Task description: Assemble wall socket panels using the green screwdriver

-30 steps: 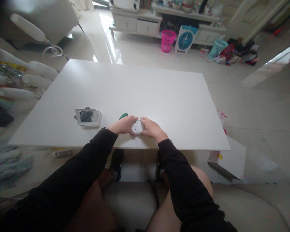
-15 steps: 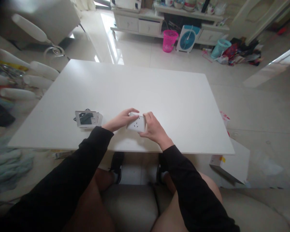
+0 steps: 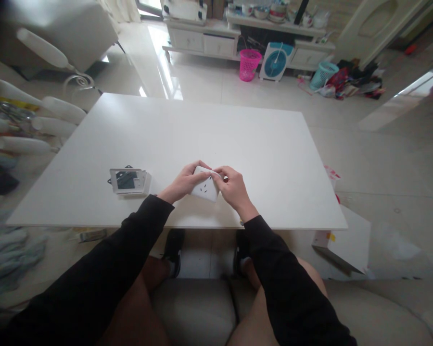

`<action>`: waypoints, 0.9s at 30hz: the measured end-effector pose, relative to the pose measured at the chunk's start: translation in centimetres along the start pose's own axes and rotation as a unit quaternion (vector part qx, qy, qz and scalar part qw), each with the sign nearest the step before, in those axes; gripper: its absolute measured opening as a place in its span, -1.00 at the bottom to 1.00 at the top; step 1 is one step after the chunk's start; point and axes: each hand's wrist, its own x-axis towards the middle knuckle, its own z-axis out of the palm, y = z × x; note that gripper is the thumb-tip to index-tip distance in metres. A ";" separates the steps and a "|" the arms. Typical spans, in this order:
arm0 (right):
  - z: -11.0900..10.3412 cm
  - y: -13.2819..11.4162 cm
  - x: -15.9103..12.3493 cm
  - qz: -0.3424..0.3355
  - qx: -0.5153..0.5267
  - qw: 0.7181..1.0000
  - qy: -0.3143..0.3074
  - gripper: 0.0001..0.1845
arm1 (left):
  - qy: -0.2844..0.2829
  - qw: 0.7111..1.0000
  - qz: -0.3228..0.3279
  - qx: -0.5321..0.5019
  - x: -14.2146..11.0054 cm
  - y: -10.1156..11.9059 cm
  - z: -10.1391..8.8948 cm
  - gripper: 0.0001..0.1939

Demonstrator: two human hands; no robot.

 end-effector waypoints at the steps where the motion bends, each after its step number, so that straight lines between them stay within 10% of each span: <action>1: 0.0 0.0 0.0 -0.007 -0.001 1.000 0.009 -0.67 | -0.001 1.000 0.004 -0.005 0.0 0.0 0.1 -0.68; 18: 0.4 0.9 0.3 0.065 0.071 0.995 0.015 -0.36 | 0.042 0.999 0.014 -0.010 -0.3 0.1 -0.2 -0.59; 22: 0.6 0.8 -0.2 0.002 -0.014 0.998 -0.055 0.01 | 0.065 0.998 0.022 -0.014 -0.1 -0.3 -0.4 -0.62; 27: 0.7 0.8 -0.5 -0.092 -0.105 0.988 -0.060 -0.08 | 0.072 0.997 0.023 0.020 -0.1 0.0 -0.4 -0.67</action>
